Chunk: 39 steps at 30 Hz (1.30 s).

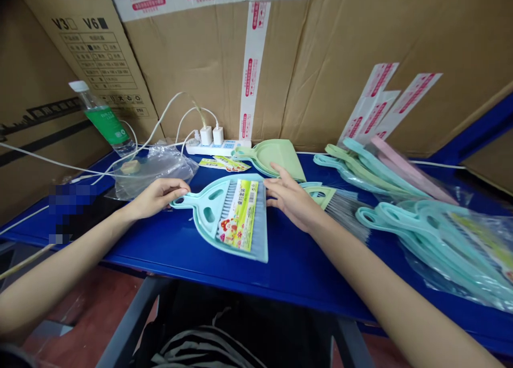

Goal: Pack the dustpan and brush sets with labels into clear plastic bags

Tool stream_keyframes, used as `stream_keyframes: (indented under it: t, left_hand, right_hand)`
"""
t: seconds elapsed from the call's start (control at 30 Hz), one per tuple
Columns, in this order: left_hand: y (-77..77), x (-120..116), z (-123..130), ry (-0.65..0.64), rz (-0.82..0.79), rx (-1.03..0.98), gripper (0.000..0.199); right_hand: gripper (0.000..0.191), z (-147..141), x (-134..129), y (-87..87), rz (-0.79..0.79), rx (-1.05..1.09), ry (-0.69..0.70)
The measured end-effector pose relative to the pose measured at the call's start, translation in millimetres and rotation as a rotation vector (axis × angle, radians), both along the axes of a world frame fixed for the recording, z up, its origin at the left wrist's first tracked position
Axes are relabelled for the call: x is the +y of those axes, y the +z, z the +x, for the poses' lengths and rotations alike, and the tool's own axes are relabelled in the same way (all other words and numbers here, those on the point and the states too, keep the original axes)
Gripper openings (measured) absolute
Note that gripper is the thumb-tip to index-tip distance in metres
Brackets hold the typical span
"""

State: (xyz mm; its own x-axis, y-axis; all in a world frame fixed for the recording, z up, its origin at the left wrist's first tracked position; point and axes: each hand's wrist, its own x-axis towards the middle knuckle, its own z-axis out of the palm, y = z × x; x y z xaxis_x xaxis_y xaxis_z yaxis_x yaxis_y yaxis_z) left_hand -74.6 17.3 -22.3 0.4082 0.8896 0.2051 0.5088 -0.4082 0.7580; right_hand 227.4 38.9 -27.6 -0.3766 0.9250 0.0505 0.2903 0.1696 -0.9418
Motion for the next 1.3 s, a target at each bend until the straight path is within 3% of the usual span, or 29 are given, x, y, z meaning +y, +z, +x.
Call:
stream_keyframes:
  t: [0.2, 0.4, 0.47, 0.53, 0.63, 0.73, 0.8, 0.9, 1.07, 1.3]
  left_hand:
    - [0.2, 1, 0, 0.061, -0.027, -0.044, 0.030]
    - [0.4, -1, 3, 0.037, -0.061, 0.019, 0.033]
    - [2.8, -1, 2, 0.062, -0.006, 0.086, 0.034]
    - [7.3, -1, -3, 0.170, 0.155, 0.200, 0.034]
    - [15.5, -1, -15, 0.522, 0.454, 0.485, 0.032]
    - [19.5, -2, -26, 0.748, 0.451, 0.848, 0.034]
    - [18.3, -2, -29, 0.748, 0.301, 1.046, 0.035]
    - [14.4, -1, -28, 0.695, 0.159, 1.161, 0.029]
    - [13.6, -2, -21, 0.668, 0.140, 1.159, 0.029]
    - [15.9, -8, -11, 0.630, 0.164, 1.107, 0.033]
  right_hand:
    - [0.068, -10, -12, 8.0, -0.208, -0.003, 0.169]
    - [0.065, -11, -10, 5.0, -0.454, 0.115, 0.089]
    - [0.063, -10, -9, 3.1, -0.495, 0.194, 0.070]
    - [0.058, -8, -8, 1.6, -0.492, 0.245, 0.075]
    - [0.054, -6, -7, 1.1, -0.461, 0.279, 0.064]
    - [0.056, -8, -8, 3.9, -0.467, 0.283, 0.015]
    - [0.059, -12, -10, 7.8, -0.499, 0.263, -0.051]
    - [0.065, -17, -13, 14.6, -0.542, 0.234, -0.148]
    - [0.058, -19, -15, 20.5, -0.583, 0.212, -0.190]
    - [0.051, -16, -14, 15.3, -0.520, 0.194, -0.168]
